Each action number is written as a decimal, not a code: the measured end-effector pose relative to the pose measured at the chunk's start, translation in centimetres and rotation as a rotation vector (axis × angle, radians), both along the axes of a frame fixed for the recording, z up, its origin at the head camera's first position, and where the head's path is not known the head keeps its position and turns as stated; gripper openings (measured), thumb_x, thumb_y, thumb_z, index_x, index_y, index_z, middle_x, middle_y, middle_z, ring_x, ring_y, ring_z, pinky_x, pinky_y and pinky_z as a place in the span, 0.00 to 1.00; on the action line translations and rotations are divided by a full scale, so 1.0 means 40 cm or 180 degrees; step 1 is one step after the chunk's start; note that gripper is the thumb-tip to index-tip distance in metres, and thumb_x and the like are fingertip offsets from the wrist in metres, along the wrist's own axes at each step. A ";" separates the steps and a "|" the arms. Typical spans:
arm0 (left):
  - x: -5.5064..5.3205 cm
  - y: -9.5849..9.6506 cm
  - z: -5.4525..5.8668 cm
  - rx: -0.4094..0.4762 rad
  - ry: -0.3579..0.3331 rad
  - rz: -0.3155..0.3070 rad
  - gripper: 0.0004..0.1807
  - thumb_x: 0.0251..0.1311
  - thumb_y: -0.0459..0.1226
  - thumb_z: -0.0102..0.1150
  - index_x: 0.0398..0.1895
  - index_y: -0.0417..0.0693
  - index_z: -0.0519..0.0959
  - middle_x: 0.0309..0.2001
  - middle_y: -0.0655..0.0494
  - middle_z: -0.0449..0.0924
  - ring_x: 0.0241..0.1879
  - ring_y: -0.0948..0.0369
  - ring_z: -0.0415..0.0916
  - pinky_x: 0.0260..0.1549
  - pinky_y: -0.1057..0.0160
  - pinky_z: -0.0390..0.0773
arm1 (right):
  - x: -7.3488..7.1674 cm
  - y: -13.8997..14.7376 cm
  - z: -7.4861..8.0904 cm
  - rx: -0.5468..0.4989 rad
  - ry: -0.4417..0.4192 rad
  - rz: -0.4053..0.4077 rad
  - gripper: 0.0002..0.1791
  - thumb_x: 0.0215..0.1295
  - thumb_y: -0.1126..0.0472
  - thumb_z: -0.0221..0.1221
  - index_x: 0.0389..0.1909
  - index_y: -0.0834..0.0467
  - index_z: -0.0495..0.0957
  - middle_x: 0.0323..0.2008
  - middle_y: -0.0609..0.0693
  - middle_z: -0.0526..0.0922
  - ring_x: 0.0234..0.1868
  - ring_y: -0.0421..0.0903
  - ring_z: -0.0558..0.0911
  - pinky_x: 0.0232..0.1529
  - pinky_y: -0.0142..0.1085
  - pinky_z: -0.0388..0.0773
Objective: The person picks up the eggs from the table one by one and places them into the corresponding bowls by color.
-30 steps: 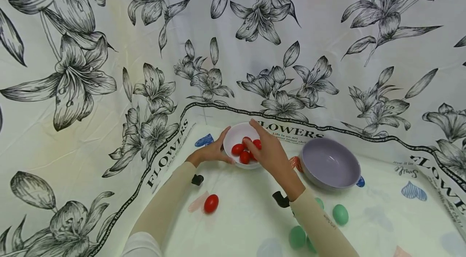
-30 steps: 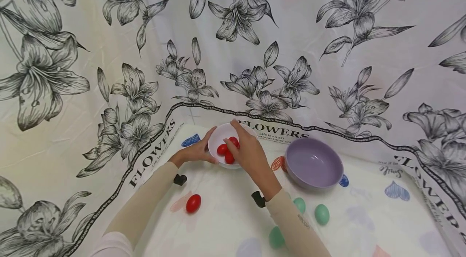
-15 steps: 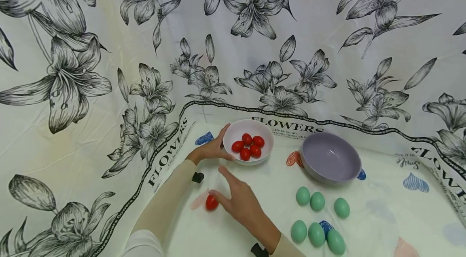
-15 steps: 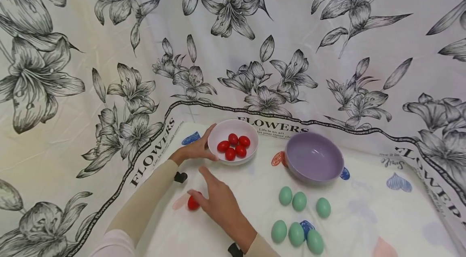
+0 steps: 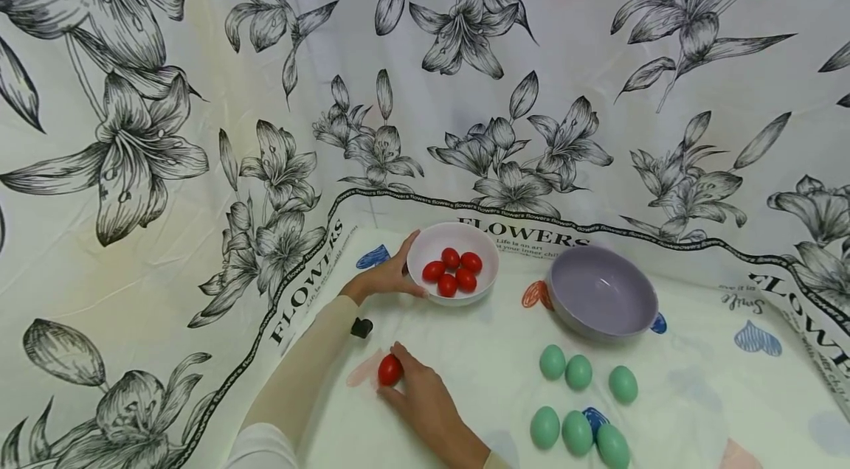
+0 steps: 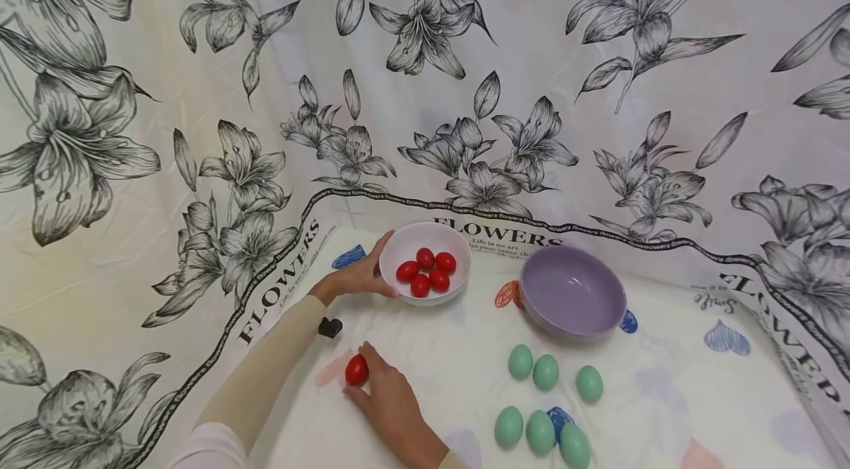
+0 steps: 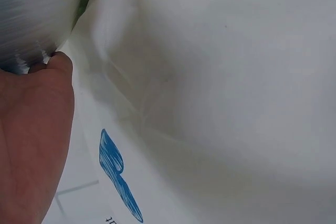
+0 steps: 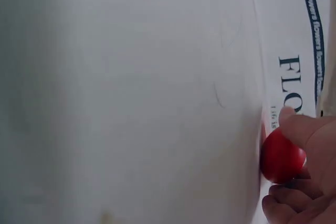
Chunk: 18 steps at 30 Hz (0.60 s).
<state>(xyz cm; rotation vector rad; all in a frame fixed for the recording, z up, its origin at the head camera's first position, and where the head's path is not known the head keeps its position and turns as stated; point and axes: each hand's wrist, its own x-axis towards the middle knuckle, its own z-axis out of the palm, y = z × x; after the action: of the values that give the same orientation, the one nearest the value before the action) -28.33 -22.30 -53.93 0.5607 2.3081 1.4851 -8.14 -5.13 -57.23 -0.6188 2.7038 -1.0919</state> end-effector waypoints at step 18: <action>0.001 -0.003 -0.002 0.0063 0.0082 -0.0045 0.74 0.42 0.42 0.81 0.78 0.63 0.27 0.77 0.56 0.42 0.72 0.51 0.54 0.64 0.48 0.68 | -0.035 0.039 0.025 -0.0528 0.0057 0.0084 0.39 0.56 0.49 0.71 0.68 0.41 0.67 0.61 0.34 0.75 0.60 0.37 0.76 0.59 0.38 0.75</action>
<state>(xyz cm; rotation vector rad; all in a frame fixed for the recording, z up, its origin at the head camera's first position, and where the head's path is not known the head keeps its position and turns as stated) -28.28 -22.42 -54.03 0.6037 2.3062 1.5044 -9.53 -3.57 -56.22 -0.6907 2.6299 -1.3197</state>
